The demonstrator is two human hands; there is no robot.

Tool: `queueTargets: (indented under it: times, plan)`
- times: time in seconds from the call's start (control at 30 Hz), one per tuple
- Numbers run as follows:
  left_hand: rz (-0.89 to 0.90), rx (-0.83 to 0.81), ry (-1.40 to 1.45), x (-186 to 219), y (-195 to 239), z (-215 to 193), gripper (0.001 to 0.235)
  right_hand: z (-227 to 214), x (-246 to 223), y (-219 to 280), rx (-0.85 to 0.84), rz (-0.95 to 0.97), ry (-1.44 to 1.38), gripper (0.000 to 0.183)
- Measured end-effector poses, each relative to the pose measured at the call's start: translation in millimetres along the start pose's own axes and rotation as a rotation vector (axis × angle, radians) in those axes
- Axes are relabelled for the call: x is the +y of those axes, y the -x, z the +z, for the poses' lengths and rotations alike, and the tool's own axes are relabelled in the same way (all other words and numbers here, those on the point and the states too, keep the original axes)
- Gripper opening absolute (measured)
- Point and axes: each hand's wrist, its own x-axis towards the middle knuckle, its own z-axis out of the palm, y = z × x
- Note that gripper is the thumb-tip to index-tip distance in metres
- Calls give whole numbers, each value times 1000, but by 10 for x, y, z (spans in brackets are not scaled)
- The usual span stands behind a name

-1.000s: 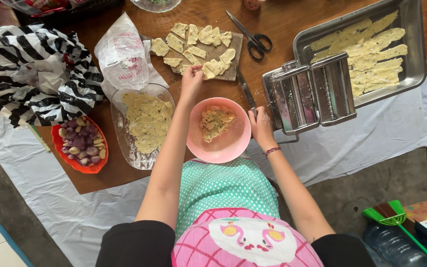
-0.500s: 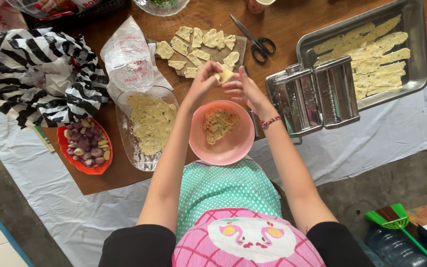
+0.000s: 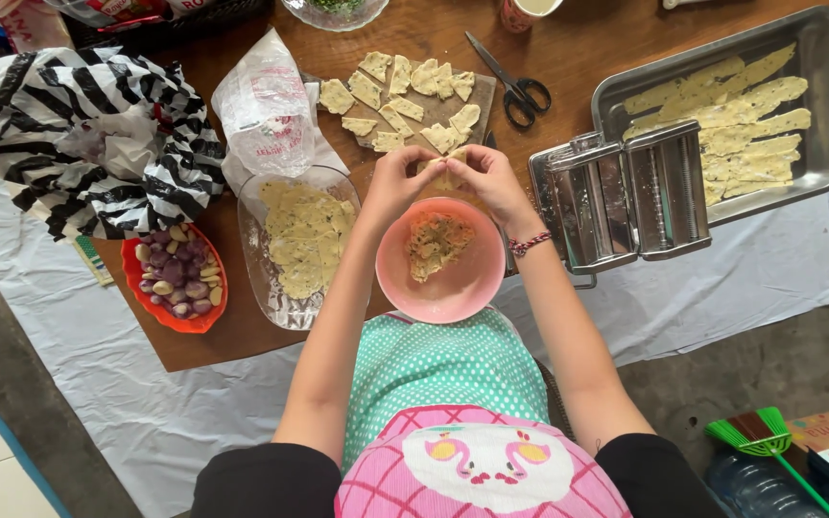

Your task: The person is tearing small pieces of dough from a sheet, placing them into a bowl, and using a manual dough roller machine.

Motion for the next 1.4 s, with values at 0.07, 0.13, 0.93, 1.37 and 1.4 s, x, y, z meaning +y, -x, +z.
queueTargets:
  times: [0.07,0.13,0.93,1.37,1.4]
  plan:
    - [-15,18,69,-145,-18,36,14,-49,104,-71,8,-3,-54,17]
    - [-29,35,138,-265,-21,54,15,-38,72,-55,16,-9,-108,17]
    - [-150,-85,353,-472,266,-285,30,-56,-113,-25,24,-41,15,35]
    - [-247,106,478,-562,734,-485,41,-123,-309,-1085,8,-404,932,24]
    - [-268,100,487,-507,757,-482,41,-98,-359,-1157,-63,-452,998,26]
